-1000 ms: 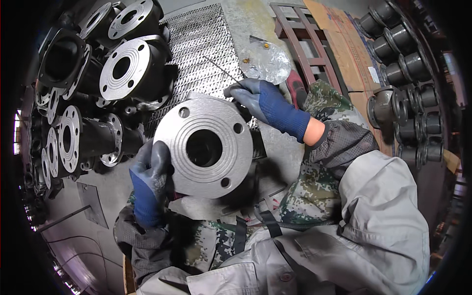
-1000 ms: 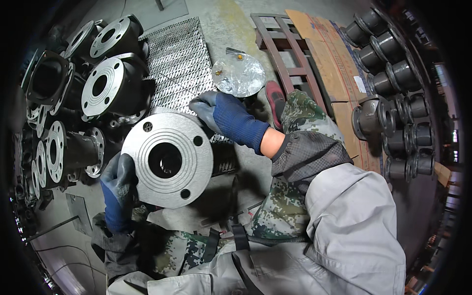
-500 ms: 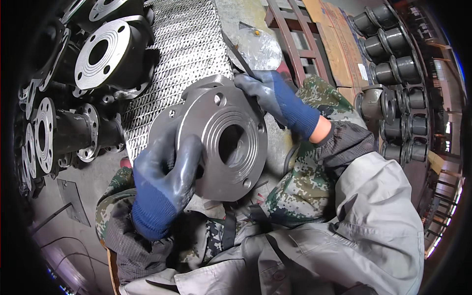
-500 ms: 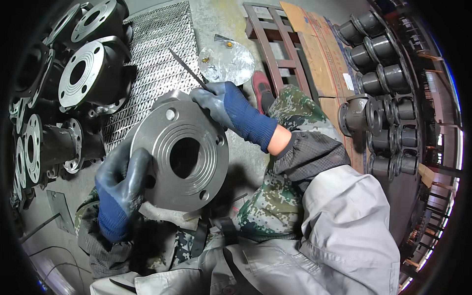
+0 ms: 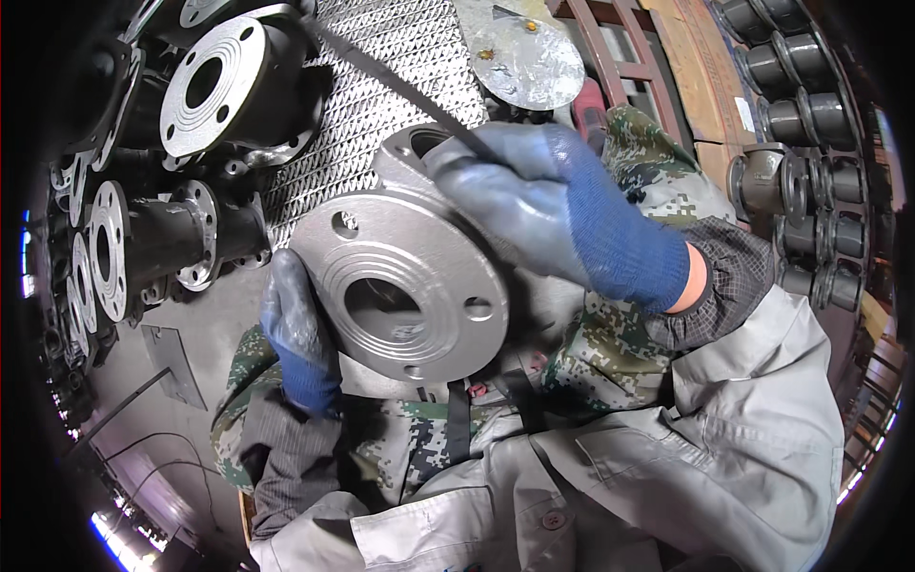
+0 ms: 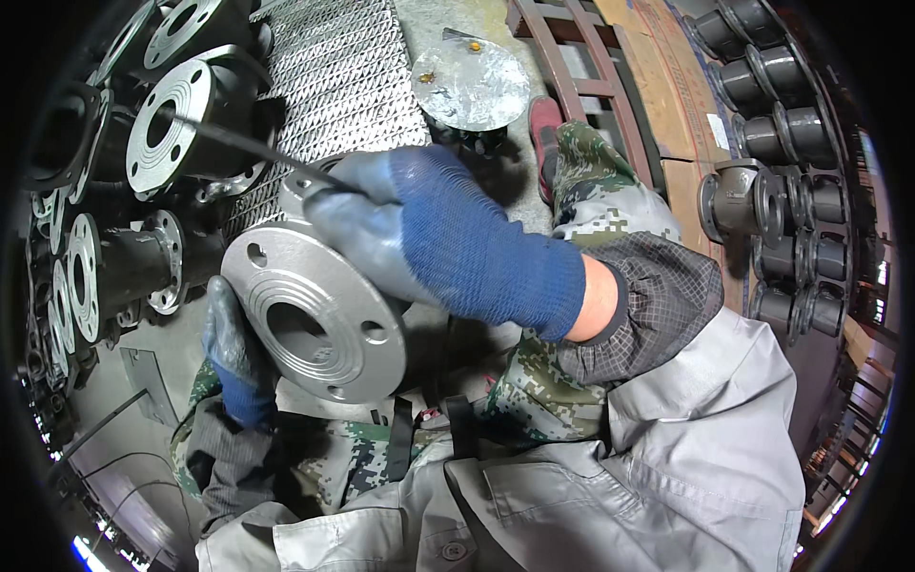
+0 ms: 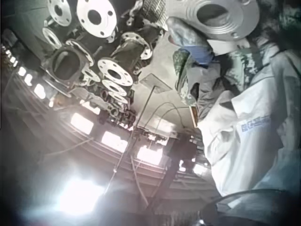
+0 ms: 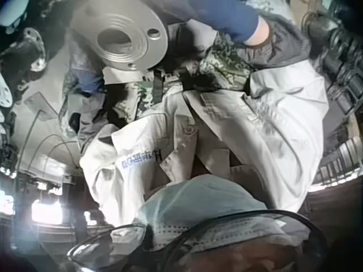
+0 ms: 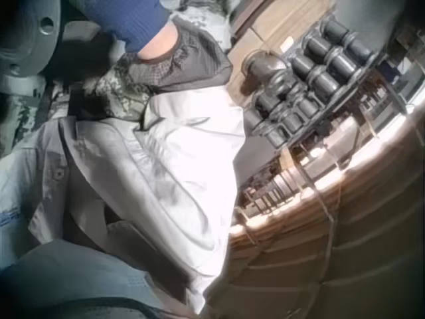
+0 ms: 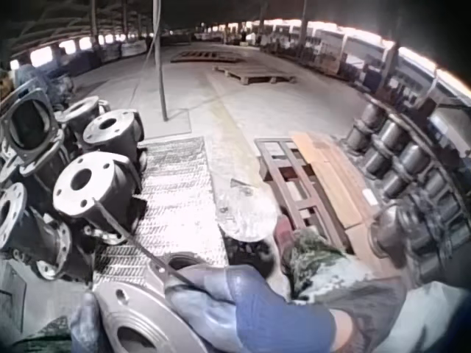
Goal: Polishing the edges and surfaces of industrial metal valve housings or pipes using a handheld pneumatic grinder and a file.
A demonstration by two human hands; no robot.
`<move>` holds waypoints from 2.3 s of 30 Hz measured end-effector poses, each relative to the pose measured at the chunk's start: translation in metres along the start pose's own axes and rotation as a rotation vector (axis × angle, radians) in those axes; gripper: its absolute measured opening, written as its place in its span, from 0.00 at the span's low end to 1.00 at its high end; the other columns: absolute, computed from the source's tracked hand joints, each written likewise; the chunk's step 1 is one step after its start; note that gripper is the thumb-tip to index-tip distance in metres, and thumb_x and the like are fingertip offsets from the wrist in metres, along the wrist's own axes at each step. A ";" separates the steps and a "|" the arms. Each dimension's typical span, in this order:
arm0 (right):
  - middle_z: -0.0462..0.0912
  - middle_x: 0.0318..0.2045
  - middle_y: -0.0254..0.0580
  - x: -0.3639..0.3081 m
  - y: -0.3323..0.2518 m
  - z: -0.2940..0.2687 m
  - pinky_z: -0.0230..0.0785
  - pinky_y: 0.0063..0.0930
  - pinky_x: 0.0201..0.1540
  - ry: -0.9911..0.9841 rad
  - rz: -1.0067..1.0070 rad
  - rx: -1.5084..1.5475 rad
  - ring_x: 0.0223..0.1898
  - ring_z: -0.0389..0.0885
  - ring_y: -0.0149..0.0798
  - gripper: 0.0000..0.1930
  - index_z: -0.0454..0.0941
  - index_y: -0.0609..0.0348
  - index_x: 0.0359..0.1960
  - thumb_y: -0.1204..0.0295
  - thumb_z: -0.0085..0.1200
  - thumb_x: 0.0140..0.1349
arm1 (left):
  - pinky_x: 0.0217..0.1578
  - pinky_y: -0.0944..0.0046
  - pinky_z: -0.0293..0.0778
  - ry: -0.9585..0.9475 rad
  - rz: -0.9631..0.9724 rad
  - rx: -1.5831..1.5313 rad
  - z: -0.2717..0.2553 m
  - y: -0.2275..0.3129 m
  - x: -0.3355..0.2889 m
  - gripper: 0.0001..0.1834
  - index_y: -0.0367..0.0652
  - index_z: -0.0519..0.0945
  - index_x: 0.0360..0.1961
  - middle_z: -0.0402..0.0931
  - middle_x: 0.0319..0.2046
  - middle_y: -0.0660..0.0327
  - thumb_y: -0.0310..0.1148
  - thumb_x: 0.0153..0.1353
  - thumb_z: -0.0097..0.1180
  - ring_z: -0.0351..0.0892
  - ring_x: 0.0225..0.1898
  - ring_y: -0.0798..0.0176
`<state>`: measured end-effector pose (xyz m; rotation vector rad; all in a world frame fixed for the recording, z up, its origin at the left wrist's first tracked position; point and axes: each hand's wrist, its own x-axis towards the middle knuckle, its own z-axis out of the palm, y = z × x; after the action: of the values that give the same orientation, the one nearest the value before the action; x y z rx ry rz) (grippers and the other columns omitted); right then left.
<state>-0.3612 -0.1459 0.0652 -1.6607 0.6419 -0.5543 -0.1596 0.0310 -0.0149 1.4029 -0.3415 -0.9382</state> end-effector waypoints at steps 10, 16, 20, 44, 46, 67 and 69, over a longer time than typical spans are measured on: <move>0.81 0.32 0.38 -0.013 -0.006 0.025 0.70 0.22 0.40 -0.188 0.100 0.176 0.36 0.75 0.25 0.12 0.78 0.69 0.45 0.72 0.48 0.69 | 0.31 0.66 0.77 0.028 0.025 0.158 -0.009 0.011 -0.003 0.28 0.37 0.79 0.43 0.79 0.32 0.60 0.56 0.71 0.44 0.78 0.30 0.66; 0.81 0.34 0.33 -0.013 -0.006 0.031 0.72 0.18 0.37 -0.178 0.127 0.301 0.34 0.78 0.23 0.12 0.79 0.64 0.45 0.68 0.50 0.68 | 0.38 0.66 0.75 0.176 0.519 0.733 -0.022 0.013 0.004 0.23 0.30 0.78 0.49 0.80 0.37 0.56 0.43 0.72 0.46 0.77 0.36 0.67; 0.81 0.33 0.31 -0.010 -0.020 0.025 0.70 0.17 0.33 -0.294 0.364 0.260 0.30 0.77 0.21 0.14 0.79 0.59 0.48 0.65 0.45 0.71 | 0.37 0.72 0.70 0.191 0.668 0.688 -0.003 0.021 -0.038 0.22 0.31 0.69 0.61 0.78 0.35 0.60 0.34 0.71 0.46 0.72 0.34 0.71; 0.86 0.34 0.42 0.004 0.011 -0.022 0.59 0.13 0.23 -0.081 0.419 0.068 0.24 0.78 0.23 0.33 0.77 0.61 0.50 0.44 0.30 0.71 | 0.67 0.60 0.52 0.003 0.350 0.127 0.025 0.020 -0.089 0.33 0.34 0.46 0.73 0.53 0.69 0.46 0.30 0.70 0.39 0.58 0.67 0.55; 0.86 0.33 0.39 0.002 0.027 -0.022 0.53 0.10 0.20 -0.072 0.475 0.025 0.18 0.72 0.20 0.43 0.77 0.59 0.51 0.31 0.26 0.65 | 0.67 0.61 0.51 0.004 0.310 -0.002 0.033 0.023 -0.091 0.33 0.32 0.47 0.72 0.53 0.69 0.47 0.29 0.68 0.38 0.57 0.68 0.55; 0.79 0.25 0.44 -0.040 -0.002 -0.053 0.70 0.38 0.33 -0.311 -0.395 -1.059 0.29 0.79 0.47 0.20 0.79 0.52 0.51 0.77 0.58 0.54 | 0.59 0.66 0.63 0.107 0.571 0.525 0.032 0.012 -0.076 0.31 0.30 0.55 0.70 0.63 0.64 0.48 0.18 0.65 0.44 0.69 0.58 0.62; 0.76 0.22 0.43 -0.042 0.004 -0.053 0.68 0.40 0.29 -0.296 -0.447 -1.097 0.25 0.76 0.47 0.20 0.80 0.51 0.50 0.76 0.58 0.53 | 0.59 0.67 0.64 0.125 0.600 0.551 0.031 0.007 -0.075 0.31 0.31 0.55 0.70 0.64 0.63 0.49 0.18 0.65 0.44 0.69 0.57 0.64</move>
<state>-0.4285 -0.1561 0.0698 -2.8951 0.3427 -0.2314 -0.2251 0.0638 0.0214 1.7008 -0.9168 -0.2606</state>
